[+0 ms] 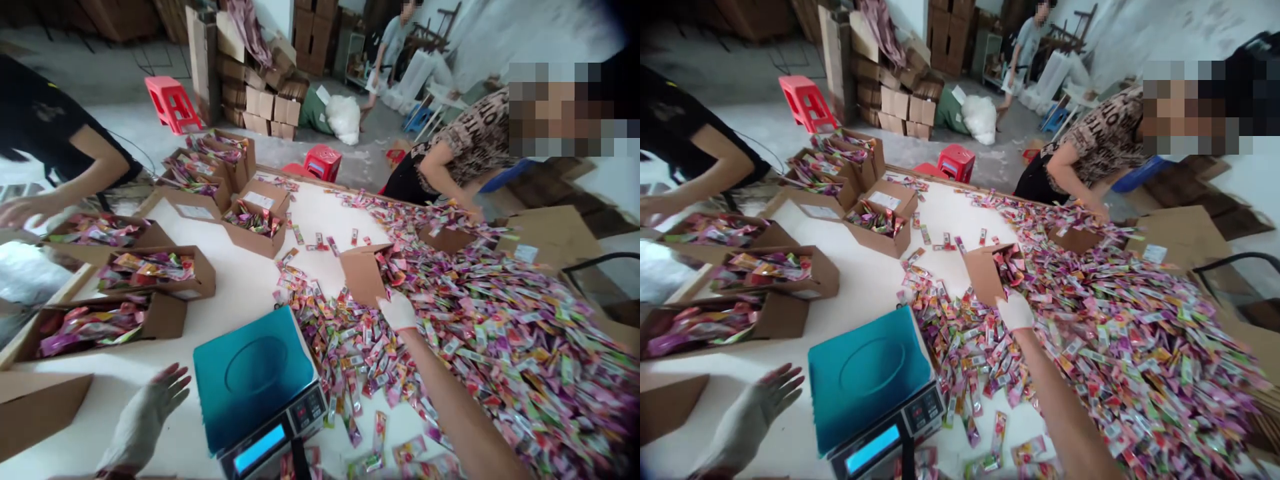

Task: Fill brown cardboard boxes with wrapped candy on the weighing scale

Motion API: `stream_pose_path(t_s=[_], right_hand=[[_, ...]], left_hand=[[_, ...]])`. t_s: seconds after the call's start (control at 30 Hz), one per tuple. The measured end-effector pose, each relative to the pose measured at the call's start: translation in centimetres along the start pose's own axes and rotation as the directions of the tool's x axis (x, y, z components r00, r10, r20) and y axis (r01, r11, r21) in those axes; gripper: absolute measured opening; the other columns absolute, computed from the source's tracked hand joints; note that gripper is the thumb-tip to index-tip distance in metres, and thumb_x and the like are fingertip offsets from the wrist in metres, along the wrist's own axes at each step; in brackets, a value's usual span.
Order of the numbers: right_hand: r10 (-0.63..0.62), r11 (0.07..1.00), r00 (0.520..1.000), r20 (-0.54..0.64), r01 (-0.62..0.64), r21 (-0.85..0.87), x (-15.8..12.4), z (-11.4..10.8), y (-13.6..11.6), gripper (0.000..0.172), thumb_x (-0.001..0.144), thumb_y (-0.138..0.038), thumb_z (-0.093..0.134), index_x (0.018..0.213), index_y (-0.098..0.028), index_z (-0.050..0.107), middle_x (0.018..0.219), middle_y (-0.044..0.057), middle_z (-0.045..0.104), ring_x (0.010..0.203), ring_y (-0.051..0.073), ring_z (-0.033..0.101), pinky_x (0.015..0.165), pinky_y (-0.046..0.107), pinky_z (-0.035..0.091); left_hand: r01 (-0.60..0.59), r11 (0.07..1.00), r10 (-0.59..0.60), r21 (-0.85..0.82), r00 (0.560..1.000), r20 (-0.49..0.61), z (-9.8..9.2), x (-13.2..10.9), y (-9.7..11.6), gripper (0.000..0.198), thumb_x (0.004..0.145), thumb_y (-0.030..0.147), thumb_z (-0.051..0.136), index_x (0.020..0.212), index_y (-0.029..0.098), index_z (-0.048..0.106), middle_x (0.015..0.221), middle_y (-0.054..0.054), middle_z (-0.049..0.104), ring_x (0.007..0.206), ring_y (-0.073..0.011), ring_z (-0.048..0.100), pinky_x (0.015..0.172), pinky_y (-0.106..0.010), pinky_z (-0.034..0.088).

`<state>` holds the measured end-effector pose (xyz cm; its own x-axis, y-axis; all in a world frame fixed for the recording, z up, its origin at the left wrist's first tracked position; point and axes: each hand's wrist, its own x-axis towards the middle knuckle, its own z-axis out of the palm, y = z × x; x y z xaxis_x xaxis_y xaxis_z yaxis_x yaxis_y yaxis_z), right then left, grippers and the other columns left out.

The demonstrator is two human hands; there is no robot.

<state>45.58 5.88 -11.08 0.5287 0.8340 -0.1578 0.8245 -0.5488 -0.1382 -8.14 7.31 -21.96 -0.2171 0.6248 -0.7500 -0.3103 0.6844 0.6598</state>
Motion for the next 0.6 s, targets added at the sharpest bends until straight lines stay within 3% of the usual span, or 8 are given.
stream_pose_path(t_s=[0.1, 0.17, 0.27, 0.33, 0.37, 0.43, 0.47, 0.6], right_hand=[[-0.163, 0.985, 0.986, 0.023, 0.164, -0.053, -5.6, -1.9, -0.3, 0.016, 0.086, -0.026, 0.063, 0.093, -0.015, 0.072, 0.097, 0.012, 0.072, 0.098, 0.025, 0.065, 0.086, 0.032, 0.047], [-0.418, 0.904, 0.905, 0.078, 0.422, -0.062, -9.4, -3.2, -2.1, 0.016, 0.088, -0.025, 0.058, 0.09, -0.018, 0.072, 0.092, 0.01, 0.072, 0.091, 0.023, 0.064, 0.084, 0.032, 0.045], [-0.755, 0.639, 0.623, 0.203, 0.77, 0.011, -14.1, -3.1, -7.3, 0.023, 0.094, -0.023, 0.05, 0.094, -0.021, 0.073, 0.095, 0.007, 0.073, 0.09, 0.021, 0.063, 0.084, 0.032, 0.043], [-0.834, 0.492, 0.459, 0.307, 0.87, 0.037, -16.1, -1.5, -11.4, 0.022, 0.093, -0.021, 0.052, 0.095, -0.02, 0.073, 0.096, 0.008, 0.073, 0.089, 0.021, 0.063, 0.083, 0.033, 0.043], [-0.841, 0.442, 0.402, 0.363, 0.896, 0.032, -16.8, -0.6, -13.3, 0.019, 0.09, -0.019, 0.054, 0.094, -0.019, 0.073, 0.095, 0.01, 0.073, 0.088, 0.022, 0.064, 0.082, 0.034, 0.043], [-0.822, 0.388, 0.349, 0.451, 0.921, -0.005, -17.8, 1.0, -16.1, 0.018, 0.087, -0.014, 0.055, 0.093, -0.016, 0.072, 0.091, 0.011, 0.073, 0.085, 0.022, 0.064, 0.079, 0.036, 0.043], [-0.813, 0.375, 0.343, 0.47, 0.927, -0.027, -18.2, 1.4, -17.0, 0.02, 0.087, -0.012, 0.053, 0.095, -0.016, 0.072, 0.091, 0.012, 0.072, 0.084, 0.023, 0.064, 0.077, 0.036, 0.044], [-0.869, 0.372, 0.345, 0.355, 0.928, 0.009, -19.2, -0.5, -16.8, 0.022, 0.089, -0.016, 0.055, 0.105, -0.017, 0.07, 0.1, 0.012, 0.071, 0.094, 0.025, 0.064, 0.086, 0.04, 0.048]], left_hand=[[-0.033, 0.999, 0.031, 0.024, 0.996, 0.087, -0.2, -1.6, -0.9, 0.065, 0.054, 0.049, 0.085, 0.108, 0.017, 0.069, 0.115, -0.013, 0.073, 0.112, -0.0356, 0.068, 0.107, -0.051, 0.051], [-0.116, 0.989, 0.103, 0.086, 0.985, 0.141, 0.2, -3.2, -0.5, 0.072, 0.057, 0.055, 0.085, 0.114, 0.014, 0.067, 0.121, -0.016, 0.07, 0.114, -0.0357, 0.067, 0.106, -0.048, 0.052], [-0.333, 0.933, 0.29, 0.136, 0.919, 0.266, 0.9, -6.3, -0.1, 0.07, 0.072, 0.059, 0.076, 0.125, 0.015, 0.065, 0.135, -0.016, 0.064, 0.122, -0.0347, 0.062, 0.107, -0.045, 0.05], [-0.482, 0.869, 0.415, 0.113, 0.834, 0.365, 1.3, -8.4, -0.4, 0.067, 0.083, 0.059, 0.067, 0.136, 0.019, 0.061, 0.145, -0.014, 0.057, 0.131, -0.0337, 0.056, 0.111, -0.045, 0.046], [-0.539, 0.836, 0.46, 0.102, 0.79, 0.404, 1.5, -9.4, -0.6, 0.067, 0.086, 0.06, 0.063, 0.139, 0.02, 0.059, 0.149, -0.014, 0.053, 0.137, -0.0332, 0.051, 0.115, -0.046, 0.043], [-0.609, 0.787, 0.509, 0.1, 0.733, 0.451, 1.6, -10.7, -1.2, 0.072, 0.086, 0.061, 0.061, 0.145, 0.02, 0.054, 0.155, -0.014, 0.047, 0.146, -0.0326, 0.04, 0.123, -0.046, 0.031], [-0.617, 0.781, 0.52, 0.096, 0.727, 0.449, 1.4, -11.2, -1.4, 0.076, 0.086, 0.063, 0.061, 0.148, 0.02, 0.051, 0.157, -0.014, 0.043, 0.149, -0.0324, 0.035, 0.125, -0.046, 0.027], [-0.526, 0.851, 0.491, 0.008, 0.8, 0.344, -0.8, -11.7, -2.5, 0.081, 0.089, 0.062, 0.057, 0.158, 0.026, 0.034, 0.165, -0.012, 0.03, 0.149, -0.0316, 0.035, 0.119, -0.047, 0.035]])
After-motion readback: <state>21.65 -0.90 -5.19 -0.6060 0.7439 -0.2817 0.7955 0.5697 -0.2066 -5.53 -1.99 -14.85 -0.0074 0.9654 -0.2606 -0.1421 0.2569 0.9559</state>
